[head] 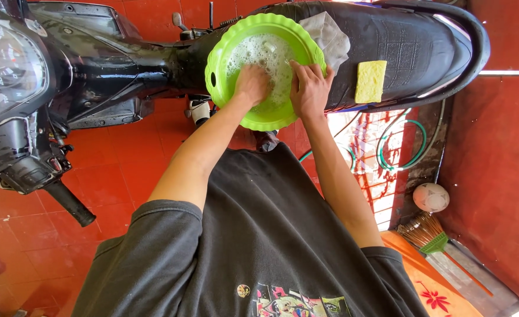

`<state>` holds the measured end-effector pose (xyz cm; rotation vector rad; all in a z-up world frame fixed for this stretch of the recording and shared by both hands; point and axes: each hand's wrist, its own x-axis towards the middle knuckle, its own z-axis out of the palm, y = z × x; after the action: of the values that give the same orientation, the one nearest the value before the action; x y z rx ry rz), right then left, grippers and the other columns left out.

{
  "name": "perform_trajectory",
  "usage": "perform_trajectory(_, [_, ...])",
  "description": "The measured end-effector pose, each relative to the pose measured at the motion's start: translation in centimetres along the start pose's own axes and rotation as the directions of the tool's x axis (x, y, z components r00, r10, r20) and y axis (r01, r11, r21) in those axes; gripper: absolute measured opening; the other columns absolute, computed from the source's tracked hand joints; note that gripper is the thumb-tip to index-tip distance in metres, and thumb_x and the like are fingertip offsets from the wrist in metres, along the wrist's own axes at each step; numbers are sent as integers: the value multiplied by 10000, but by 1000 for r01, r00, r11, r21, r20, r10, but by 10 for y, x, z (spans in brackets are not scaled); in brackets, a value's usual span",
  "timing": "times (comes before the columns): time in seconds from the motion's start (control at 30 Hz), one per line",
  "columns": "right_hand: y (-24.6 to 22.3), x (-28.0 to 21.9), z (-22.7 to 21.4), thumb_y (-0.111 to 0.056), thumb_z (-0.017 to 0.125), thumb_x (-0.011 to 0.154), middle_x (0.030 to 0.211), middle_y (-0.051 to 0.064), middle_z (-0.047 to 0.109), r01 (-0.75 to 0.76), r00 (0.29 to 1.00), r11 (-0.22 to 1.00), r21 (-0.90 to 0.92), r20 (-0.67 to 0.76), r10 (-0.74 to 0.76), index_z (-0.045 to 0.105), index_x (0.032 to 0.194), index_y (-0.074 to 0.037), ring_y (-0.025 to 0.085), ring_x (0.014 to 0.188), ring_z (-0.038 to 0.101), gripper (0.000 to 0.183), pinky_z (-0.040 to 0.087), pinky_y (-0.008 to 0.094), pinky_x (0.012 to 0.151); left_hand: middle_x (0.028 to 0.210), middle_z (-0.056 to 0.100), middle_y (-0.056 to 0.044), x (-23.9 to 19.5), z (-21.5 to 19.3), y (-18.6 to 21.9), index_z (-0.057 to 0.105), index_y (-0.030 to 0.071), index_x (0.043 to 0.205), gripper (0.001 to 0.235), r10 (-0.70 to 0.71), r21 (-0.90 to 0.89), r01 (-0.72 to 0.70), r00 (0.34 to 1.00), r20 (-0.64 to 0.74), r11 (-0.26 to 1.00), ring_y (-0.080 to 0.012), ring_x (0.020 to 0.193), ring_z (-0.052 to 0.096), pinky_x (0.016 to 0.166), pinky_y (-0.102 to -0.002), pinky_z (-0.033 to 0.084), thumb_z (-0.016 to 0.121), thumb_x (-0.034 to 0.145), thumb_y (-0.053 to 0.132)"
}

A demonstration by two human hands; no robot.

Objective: The person washes a metal spoon in a green plastic basin filled with soapy water. They scrub the spoon with their hands and rinse it in the basin, which is placed on the seat of a black scooter. A yellow sponge and a white cloth are visible on the scooter seat nearby.

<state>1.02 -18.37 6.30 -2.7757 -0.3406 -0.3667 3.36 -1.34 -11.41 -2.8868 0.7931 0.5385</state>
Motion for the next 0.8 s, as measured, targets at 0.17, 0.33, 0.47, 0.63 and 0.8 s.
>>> perform_trajectory(0.17, [-24,13,-31,-73,667,938,879,14,739,-34,999,999,3,33,34,745,1151,-110,207,868,618,230,358,430,1022,578,282,5,-7,-63,-13,483,272,602,528,-22,164,-13,978,208,986,-122,558,241,764,-286,426,403,1121,333])
perform_trajectory(0.33, [-25,14,-31,-61,691,911,892,14,742,-26,999,1000,-10,22,26,744,1144,-114,211,887,623,245,366,430,1024,1568,419,-86,-21,-103,-17,380,136,1535,658,45,-102,-35,994,97,994,-366,1420,378,1247,-542,102,326,1041,568])
perform_trajectory(0.47, [-25,13,-32,-64,678,925,910,17,751,-34,999,999,-9,36,34,740,1142,-109,219,884,621,230,361,443,1030,1671,238,-44,-37,-147,-11,453,84,1494,593,-58,-254,119,970,235,960,-377,1543,173,1262,-509,195,539,1001,402])
perform_trajectory(0.63, [-11,6,-15,-110,650,975,885,-2,748,1,1000,1000,-2,-19,-1,744,1134,-158,190,921,652,191,361,453,1003,1078,654,-42,-19,-54,-16,744,154,1189,686,-151,50,143,955,256,988,-216,913,528,717,-334,466,336,1036,684])
perform_trajectory(0.8, [1,-1,3,-175,617,1032,901,-30,762,-12,999,1000,-3,-41,12,748,1138,-219,152,975,683,174,344,481,1015,1093,731,-105,-32,-86,-8,753,142,1160,721,-248,82,234,916,317,969,-248,977,682,848,-447,566,345,989,711])
